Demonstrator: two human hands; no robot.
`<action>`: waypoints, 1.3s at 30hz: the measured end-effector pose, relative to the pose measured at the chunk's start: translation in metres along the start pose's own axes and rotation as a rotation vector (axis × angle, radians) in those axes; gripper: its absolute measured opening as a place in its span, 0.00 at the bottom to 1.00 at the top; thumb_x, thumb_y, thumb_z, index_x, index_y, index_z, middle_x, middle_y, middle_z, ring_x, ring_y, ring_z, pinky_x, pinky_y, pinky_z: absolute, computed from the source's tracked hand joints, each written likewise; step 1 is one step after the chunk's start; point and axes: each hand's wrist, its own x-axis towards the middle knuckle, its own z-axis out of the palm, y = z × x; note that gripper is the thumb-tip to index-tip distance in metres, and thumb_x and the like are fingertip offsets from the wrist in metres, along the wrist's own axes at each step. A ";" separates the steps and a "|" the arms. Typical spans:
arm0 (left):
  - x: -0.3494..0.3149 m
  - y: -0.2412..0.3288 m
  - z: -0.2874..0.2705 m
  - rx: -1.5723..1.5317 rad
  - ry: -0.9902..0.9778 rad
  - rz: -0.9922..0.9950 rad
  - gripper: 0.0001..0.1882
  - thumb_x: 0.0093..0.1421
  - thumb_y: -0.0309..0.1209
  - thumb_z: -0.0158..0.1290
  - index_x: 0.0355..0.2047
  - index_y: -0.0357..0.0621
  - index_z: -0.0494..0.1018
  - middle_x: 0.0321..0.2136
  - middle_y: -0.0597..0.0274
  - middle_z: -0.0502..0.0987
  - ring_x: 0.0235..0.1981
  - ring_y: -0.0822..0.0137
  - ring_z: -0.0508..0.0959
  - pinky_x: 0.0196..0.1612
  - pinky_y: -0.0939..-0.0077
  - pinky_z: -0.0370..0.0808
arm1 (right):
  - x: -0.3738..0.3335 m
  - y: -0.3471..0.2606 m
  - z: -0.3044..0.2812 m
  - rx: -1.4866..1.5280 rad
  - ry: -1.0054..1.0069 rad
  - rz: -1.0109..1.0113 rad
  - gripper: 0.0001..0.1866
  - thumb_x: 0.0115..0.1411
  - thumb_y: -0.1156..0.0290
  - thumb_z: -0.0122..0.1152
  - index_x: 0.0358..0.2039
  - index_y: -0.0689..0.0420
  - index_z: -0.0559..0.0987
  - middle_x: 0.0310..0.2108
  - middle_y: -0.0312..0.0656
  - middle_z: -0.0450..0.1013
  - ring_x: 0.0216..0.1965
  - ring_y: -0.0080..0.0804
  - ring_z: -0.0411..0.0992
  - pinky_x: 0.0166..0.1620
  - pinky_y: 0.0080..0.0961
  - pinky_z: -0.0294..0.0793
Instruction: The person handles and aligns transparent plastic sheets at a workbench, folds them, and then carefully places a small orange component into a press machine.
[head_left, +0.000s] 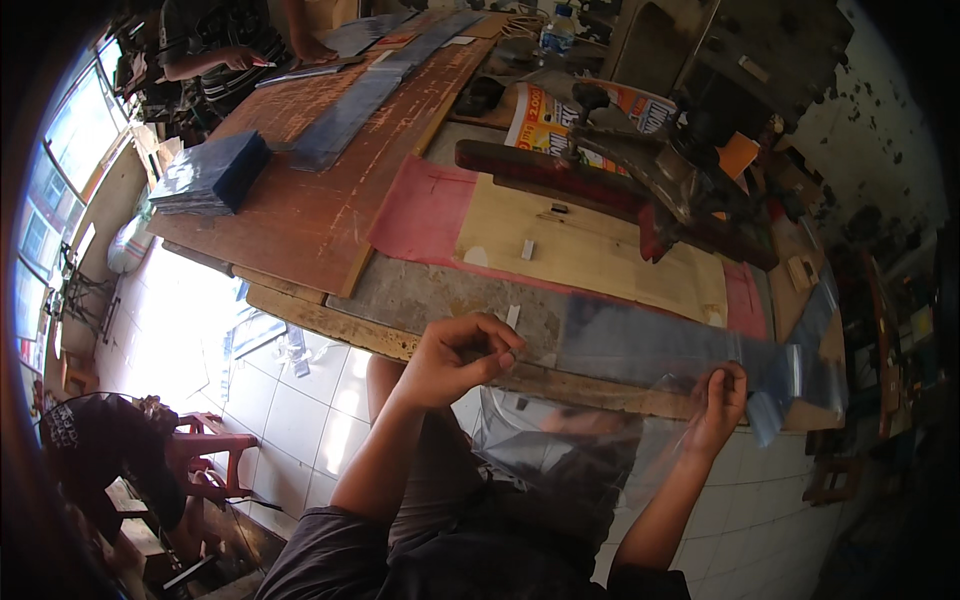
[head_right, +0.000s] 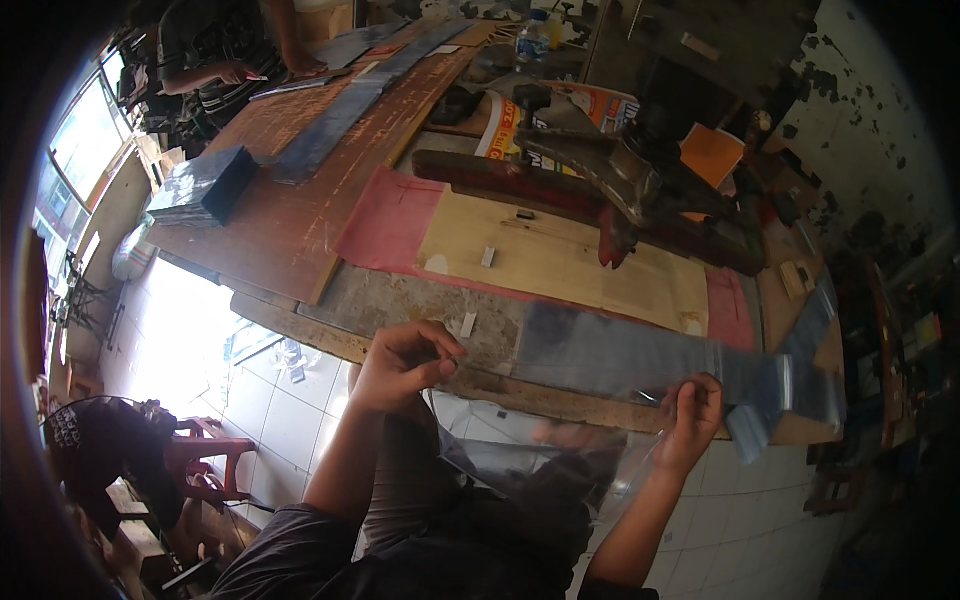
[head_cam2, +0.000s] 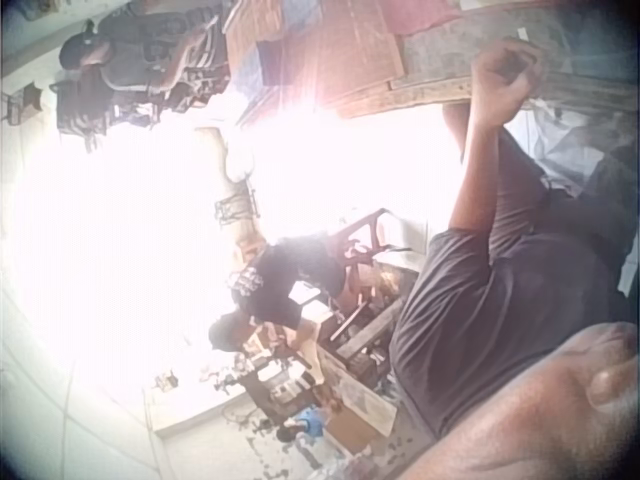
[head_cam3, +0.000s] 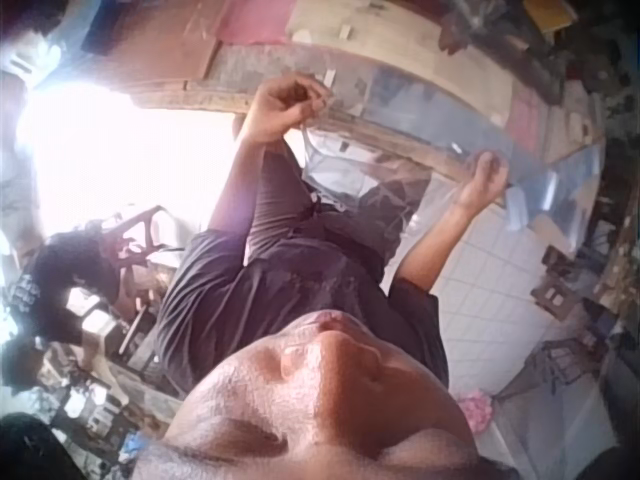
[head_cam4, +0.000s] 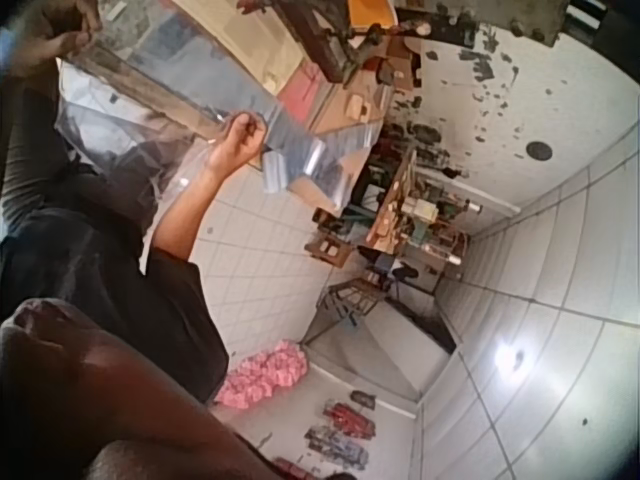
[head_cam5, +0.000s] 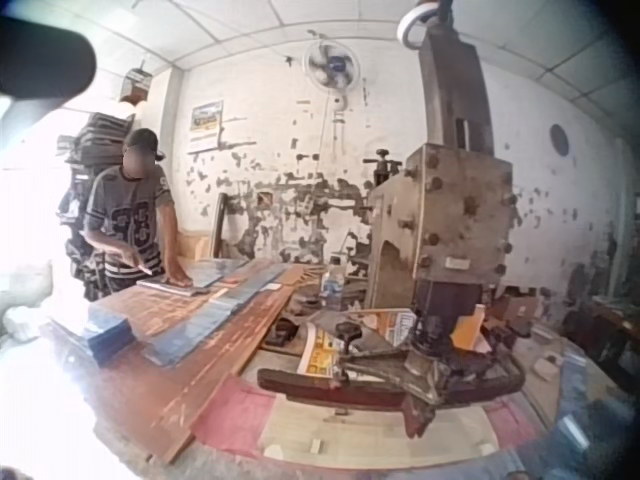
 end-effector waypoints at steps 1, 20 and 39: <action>0.000 0.000 0.000 -0.002 0.000 -0.005 0.09 0.62 0.24 0.61 0.42 0.36 0.81 0.30 0.70 0.78 0.33 0.80 0.75 0.40 0.82 0.71 | 0.000 0.000 0.000 -0.002 0.003 0.007 0.15 0.66 0.62 0.68 0.45 0.55 0.74 0.30 0.31 0.73 0.28 0.17 0.68 0.28 0.14 0.64; -0.003 0.000 0.005 0.002 0.042 -0.018 0.12 0.62 0.23 0.61 0.45 0.38 0.75 0.33 0.68 0.78 0.37 0.79 0.77 0.43 0.81 0.73 | 0.000 0.001 -0.007 0.042 -0.036 0.011 0.13 0.66 0.66 0.68 0.45 0.57 0.75 0.32 0.33 0.73 0.29 0.19 0.69 0.31 0.17 0.68; -0.004 0.007 0.005 0.195 -0.180 -0.087 0.14 0.59 0.20 0.60 0.46 0.33 0.79 0.33 0.64 0.81 0.36 0.75 0.80 0.42 0.77 0.76 | -0.002 -0.027 -0.011 0.119 -0.264 0.122 0.12 0.65 0.67 0.67 0.44 0.60 0.78 0.29 0.35 0.75 0.32 0.22 0.75 0.38 0.21 0.73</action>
